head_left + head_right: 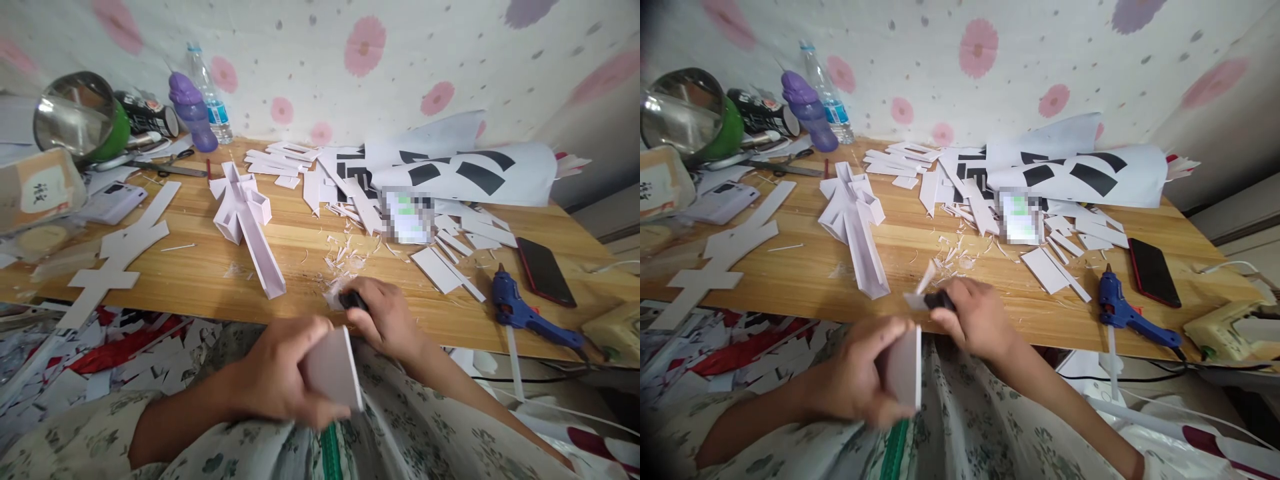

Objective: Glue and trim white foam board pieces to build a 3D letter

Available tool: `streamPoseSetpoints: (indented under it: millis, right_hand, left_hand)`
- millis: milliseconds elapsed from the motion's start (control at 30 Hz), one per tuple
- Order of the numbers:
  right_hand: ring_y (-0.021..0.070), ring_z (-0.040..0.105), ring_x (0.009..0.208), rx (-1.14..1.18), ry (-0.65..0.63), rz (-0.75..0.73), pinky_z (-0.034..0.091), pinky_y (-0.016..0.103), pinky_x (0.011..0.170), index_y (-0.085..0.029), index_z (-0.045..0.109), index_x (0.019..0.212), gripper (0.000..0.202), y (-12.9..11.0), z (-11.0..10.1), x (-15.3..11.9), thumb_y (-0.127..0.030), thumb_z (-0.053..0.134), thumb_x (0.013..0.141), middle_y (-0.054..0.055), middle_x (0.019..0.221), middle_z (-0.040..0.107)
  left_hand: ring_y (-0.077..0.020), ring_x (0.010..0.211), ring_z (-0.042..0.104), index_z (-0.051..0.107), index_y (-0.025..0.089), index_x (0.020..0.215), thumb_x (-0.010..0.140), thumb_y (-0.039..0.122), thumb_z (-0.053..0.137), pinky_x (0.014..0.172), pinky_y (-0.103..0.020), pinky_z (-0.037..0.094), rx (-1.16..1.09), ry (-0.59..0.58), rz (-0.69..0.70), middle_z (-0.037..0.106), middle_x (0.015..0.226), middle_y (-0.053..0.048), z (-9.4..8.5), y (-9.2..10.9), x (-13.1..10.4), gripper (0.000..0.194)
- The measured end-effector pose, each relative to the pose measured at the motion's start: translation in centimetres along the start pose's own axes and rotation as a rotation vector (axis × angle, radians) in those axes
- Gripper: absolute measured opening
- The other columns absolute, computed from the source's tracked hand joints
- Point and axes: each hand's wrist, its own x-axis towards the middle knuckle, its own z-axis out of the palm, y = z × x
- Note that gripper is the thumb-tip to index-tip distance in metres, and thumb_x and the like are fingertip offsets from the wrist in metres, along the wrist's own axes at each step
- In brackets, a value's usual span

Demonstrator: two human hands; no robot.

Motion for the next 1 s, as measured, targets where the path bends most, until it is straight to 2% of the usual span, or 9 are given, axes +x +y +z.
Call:
streamPoseSetpoints:
  millis: [100,267,467,567,667,767,867,933,1000]
  right_hand:
    - [0.0181,0.058,0.061,-0.130,-0.011,0.134,0.036,0.027,0.055,-0.016,0.055,0.091,0.050,1.4,-0.7,0.4,-0.055,0.023,0.095,0.006,0.071,0.063]
    - [0.0196,0.059,0.061,-0.467,-0.244,0.386,0.024,0.028,0.049,-0.017,0.059,0.089,0.042,2.4,-1.1,1.6,-0.052,0.035,0.093,0.007,0.075,0.066]
    - [0.0231,0.062,0.078,-0.522,-0.337,0.442,0.033,0.028,0.054,-0.019,0.061,0.101,0.033,3.0,0.3,1.9,-0.047,0.047,0.090,0.008,0.090,0.066]
    - [0.0274,0.060,0.089,-0.519,-0.303,0.391,0.042,0.033,0.067,-0.017,0.061,0.105,0.032,3.4,0.4,1.5,-0.042,0.052,0.088,0.011,0.094,0.064]
    - [0.0309,0.056,0.099,-0.395,-0.120,0.297,0.044,0.044,0.083,-0.013,0.061,0.110,0.034,2.9,-0.3,1.0,-0.039,0.054,0.088,0.015,0.105,0.061]
    - [0.0256,0.057,0.100,0.062,-0.006,0.084,0.046,0.042,0.086,-0.015,0.057,0.113,0.041,0.4,-1.1,0.5,-0.047,0.047,0.090,0.014,0.106,0.062]
    - [0.0214,0.060,0.102,0.481,-0.143,-0.176,0.050,0.035,0.085,-0.017,0.045,0.126,0.060,-3.3,-1.0,0.1,-0.058,0.053,0.083,0.013,0.113,0.062]
    - [0.0215,0.060,0.105,0.455,-0.092,-0.190,0.050,0.035,0.087,-0.017,0.037,0.134,0.063,-5.1,-0.5,-0.1,-0.049,0.058,0.084,0.015,0.119,0.061]
    - [0.0185,0.063,0.101,0.389,0.000,-0.160,0.052,0.032,0.083,-0.020,0.037,0.135,0.048,-5.5,-0.4,0.1,-0.029,0.052,0.090,0.012,0.118,0.063]
  left_hand:
    - [-0.0137,0.061,0.055,0.051,0.019,0.085,0.057,0.040,0.072,0.053,-0.024,0.042,0.106,0.031,0.037,0.059,0.072,0.001,0.0,0.3,0.2,0.040]
    - [-0.0187,0.069,0.061,0.053,0.019,0.089,0.060,0.039,0.071,0.059,-0.028,0.045,0.260,0.085,-0.171,0.064,0.077,-0.002,0.1,0.1,0.3,0.040]
    - [-0.0199,0.071,0.061,0.054,0.020,0.092,0.061,0.044,0.072,0.061,-0.029,0.044,0.306,0.031,-0.283,0.064,0.081,-0.002,0.3,-0.2,0.0,0.042]
    - [-0.0202,0.072,0.060,0.053,0.021,0.092,0.061,0.046,0.074,0.061,-0.029,0.043,0.314,0.050,-0.273,0.063,0.080,-0.001,0.2,-0.1,-0.2,0.046]
    - [-0.0199,0.074,0.058,0.051,0.021,0.095,0.061,0.049,0.075,0.063,-0.029,0.043,0.301,0.099,-0.245,0.062,0.082,-0.001,-0.1,0.0,-0.7,0.050]
    - [-0.0169,0.071,0.056,0.047,0.022,0.097,0.061,0.054,0.075,0.061,-0.027,0.043,0.152,0.248,-0.231,0.058,0.082,0.000,-0.2,0.6,-1.1,0.056]
    - [-0.0117,0.062,0.052,0.043,0.023,0.091,0.063,0.057,0.072,0.056,-0.024,0.044,-0.185,0.431,-0.141,0.050,0.074,0.004,0.1,1.6,-0.9,0.053]
    - [-0.0106,0.063,0.052,0.041,0.023,0.087,0.065,0.057,0.071,0.059,-0.024,0.047,-0.387,0.514,-0.053,0.048,0.074,0.005,0.6,2.3,-0.5,0.050]
    - [-0.0136,0.073,0.058,0.042,0.024,0.093,0.067,0.059,0.068,0.067,-0.027,0.051,-0.501,0.564,-0.015,0.052,0.082,0.001,1.0,2.5,-0.2,0.051]
